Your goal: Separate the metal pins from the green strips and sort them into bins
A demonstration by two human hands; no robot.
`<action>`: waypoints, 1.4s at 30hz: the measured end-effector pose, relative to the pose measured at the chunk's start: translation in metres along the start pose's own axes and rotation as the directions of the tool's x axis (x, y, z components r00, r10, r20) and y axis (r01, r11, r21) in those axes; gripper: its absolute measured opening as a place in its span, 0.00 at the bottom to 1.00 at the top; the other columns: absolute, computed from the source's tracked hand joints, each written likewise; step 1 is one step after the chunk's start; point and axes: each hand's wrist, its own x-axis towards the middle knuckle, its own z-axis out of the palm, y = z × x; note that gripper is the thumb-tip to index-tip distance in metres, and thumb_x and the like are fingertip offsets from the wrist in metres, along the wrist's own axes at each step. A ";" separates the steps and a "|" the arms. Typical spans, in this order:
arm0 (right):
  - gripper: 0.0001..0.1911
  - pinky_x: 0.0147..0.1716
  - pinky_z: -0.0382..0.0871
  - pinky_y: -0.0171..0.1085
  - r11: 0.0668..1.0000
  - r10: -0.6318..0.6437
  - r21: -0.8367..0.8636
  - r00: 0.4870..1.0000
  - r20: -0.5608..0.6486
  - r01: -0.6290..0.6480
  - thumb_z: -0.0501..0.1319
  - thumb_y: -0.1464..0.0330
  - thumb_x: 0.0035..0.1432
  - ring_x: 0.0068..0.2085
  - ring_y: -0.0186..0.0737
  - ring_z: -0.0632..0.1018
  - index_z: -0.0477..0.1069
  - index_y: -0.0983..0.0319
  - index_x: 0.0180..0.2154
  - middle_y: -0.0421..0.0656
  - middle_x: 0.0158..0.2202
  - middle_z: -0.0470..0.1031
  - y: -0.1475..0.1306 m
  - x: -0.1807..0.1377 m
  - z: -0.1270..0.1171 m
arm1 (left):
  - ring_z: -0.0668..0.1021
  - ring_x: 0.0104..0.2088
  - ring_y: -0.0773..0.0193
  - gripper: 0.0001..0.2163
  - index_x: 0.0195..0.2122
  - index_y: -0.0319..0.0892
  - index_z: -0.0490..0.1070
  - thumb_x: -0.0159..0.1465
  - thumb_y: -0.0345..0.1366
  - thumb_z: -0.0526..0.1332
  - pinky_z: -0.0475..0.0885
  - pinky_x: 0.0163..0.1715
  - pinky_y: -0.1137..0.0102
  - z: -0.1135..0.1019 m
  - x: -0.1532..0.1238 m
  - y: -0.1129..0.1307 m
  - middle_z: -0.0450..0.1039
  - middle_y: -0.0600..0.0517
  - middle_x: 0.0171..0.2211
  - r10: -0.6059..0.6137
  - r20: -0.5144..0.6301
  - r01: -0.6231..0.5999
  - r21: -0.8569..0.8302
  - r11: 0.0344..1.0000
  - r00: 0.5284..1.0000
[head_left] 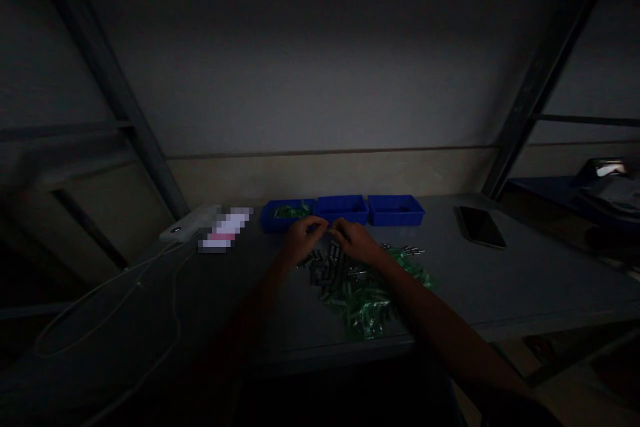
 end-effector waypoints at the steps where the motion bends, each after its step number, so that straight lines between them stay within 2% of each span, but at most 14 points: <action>1: 0.09 0.31 0.58 0.32 1.000 0.013 -0.003 1.000 0.001 -0.013 0.51 0.65 0.63 0.32 0.36 0.74 0.66 0.63 0.37 0.43 0.31 0.74 0.001 0.000 0.000 | 0.76 0.40 0.58 0.10 0.35 0.40 0.74 0.56 0.39 0.57 0.70 0.39 0.68 -0.001 0.000 -0.001 0.77 0.48 0.37 0.007 -0.007 -0.007 0.023 1.000 1.000; 5: 0.11 0.29 0.57 0.32 0.998 0.058 -0.005 0.998 -0.003 -0.058 0.48 0.66 0.64 0.29 0.35 0.72 0.67 0.63 0.36 0.42 0.29 0.73 0.002 0.001 -0.001 | 0.76 0.39 0.60 0.11 0.38 0.41 0.72 0.54 0.36 0.60 0.69 0.40 0.67 -0.004 -0.003 0.001 0.76 0.49 0.37 0.099 0.032 -0.102 0.112 0.988 0.995; 8: 0.13 0.29 0.56 0.32 0.997 0.075 -0.013 0.997 0.008 -0.075 0.47 0.65 0.64 0.29 0.35 0.72 0.68 0.64 0.35 0.42 0.28 0.72 0.000 0.001 -0.003 | 0.75 0.38 0.59 0.08 0.36 0.41 0.72 0.55 0.35 0.60 0.68 0.41 0.66 -0.003 -0.005 0.002 0.75 0.48 0.34 0.202 0.059 -0.209 0.175 0.962 0.978; 10: 0.14 0.29 0.56 0.32 0.996 0.087 -0.003 0.996 0.011 -0.087 0.47 0.65 0.64 0.29 0.35 0.72 0.68 0.64 0.35 0.42 0.28 0.72 -0.003 0.000 -0.004 | 0.75 0.37 0.59 0.07 0.34 0.41 0.72 0.56 0.36 0.60 0.68 0.41 0.66 -0.001 -0.005 0.002 0.75 0.49 0.33 0.222 0.050 -0.228 0.204 0.952 0.974; 16: 0.10 0.27 0.56 0.30 0.995 0.034 0.095 0.999 -0.015 -0.033 0.54 0.65 0.60 0.27 0.33 0.70 0.66 0.62 0.42 0.38 0.27 0.70 -0.003 -0.002 -0.003 | 0.75 0.36 0.61 0.06 0.34 0.41 0.71 0.57 0.36 0.58 0.69 0.38 0.68 -0.001 -0.003 0.001 0.75 0.49 0.32 0.131 0.013 -0.131 0.150 0.980 0.991; 25: 0.09 0.26 0.55 0.30 0.997 -0.018 0.075 1.000 -0.009 0.019 0.52 0.66 0.60 0.27 0.34 0.70 0.68 0.63 0.39 0.39 0.26 0.71 -0.003 -0.002 -0.005 | 0.74 0.33 0.64 0.09 0.38 0.40 0.66 0.58 0.38 0.57 0.67 0.35 0.70 -0.002 -0.002 -0.002 0.70 0.53 0.29 0.117 0.119 -0.096 -0.171 0.981 0.986; 28: 0.09 0.26 0.55 0.31 0.998 -0.027 0.063 1.000 -0.008 0.028 0.53 0.67 0.59 0.27 0.34 0.70 0.69 0.63 0.38 0.40 0.26 0.71 -0.004 -0.002 -0.006 | 0.73 0.31 0.65 0.08 0.37 0.39 0.68 0.59 0.37 0.56 0.67 0.33 0.71 -0.001 -0.001 -0.006 0.69 0.53 0.29 0.135 0.202 -0.103 -0.158 0.982 0.970; 30: 0.09 0.27 0.56 0.31 0.998 -0.045 0.040 0.999 -0.010 0.045 0.53 0.68 0.60 0.27 0.34 0.71 0.69 0.64 0.37 0.41 0.27 0.72 -0.003 -0.002 -0.005 | 0.72 0.31 0.65 0.08 0.36 0.39 0.69 0.59 0.36 0.55 0.66 0.33 0.71 -0.001 -0.002 -0.005 0.69 0.52 0.30 0.160 0.215 -0.138 -0.114 0.984 0.963; 34: 0.11 0.28 0.56 0.31 0.998 -0.062 -0.021 0.998 0.002 0.062 0.51 0.67 0.62 0.28 0.34 0.71 0.69 0.65 0.35 0.43 0.28 0.73 -0.002 -0.002 -0.004 | 0.71 0.32 0.65 0.09 0.36 0.39 0.71 0.58 0.33 0.54 0.66 0.33 0.70 -0.004 -0.004 0.002 0.69 0.51 0.32 0.176 0.191 -0.176 -0.012 0.984 0.966; 38: 0.12 0.29 0.57 0.32 0.995 -0.047 -0.087 0.998 0.030 0.050 0.50 0.66 0.62 0.31 0.36 0.74 0.70 0.64 0.36 0.45 0.31 0.75 -0.005 -0.002 -0.007 | 0.73 0.35 0.62 0.09 0.36 0.40 0.69 0.59 0.35 0.52 0.66 0.36 0.70 -0.005 -0.005 0.008 0.72 0.51 0.33 0.138 0.182 -0.140 -0.002 0.990 0.974; 42: 0.12 0.32 0.58 0.33 0.980 -0.014 -0.197 0.996 0.091 0.032 0.50 0.67 0.62 0.35 0.39 0.75 0.71 0.63 0.40 0.47 0.35 0.77 -0.010 -0.003 -0.009 | 0.74 0.33 0.62 0.10 0.34 0.40 0.66 0.61 0.38 0.49 0.67 0.35 0.69 -0.001 -0.005 0.005 0.71 0.51 0.29 0.099 0.127 -0.107 0.059 0.993 0.987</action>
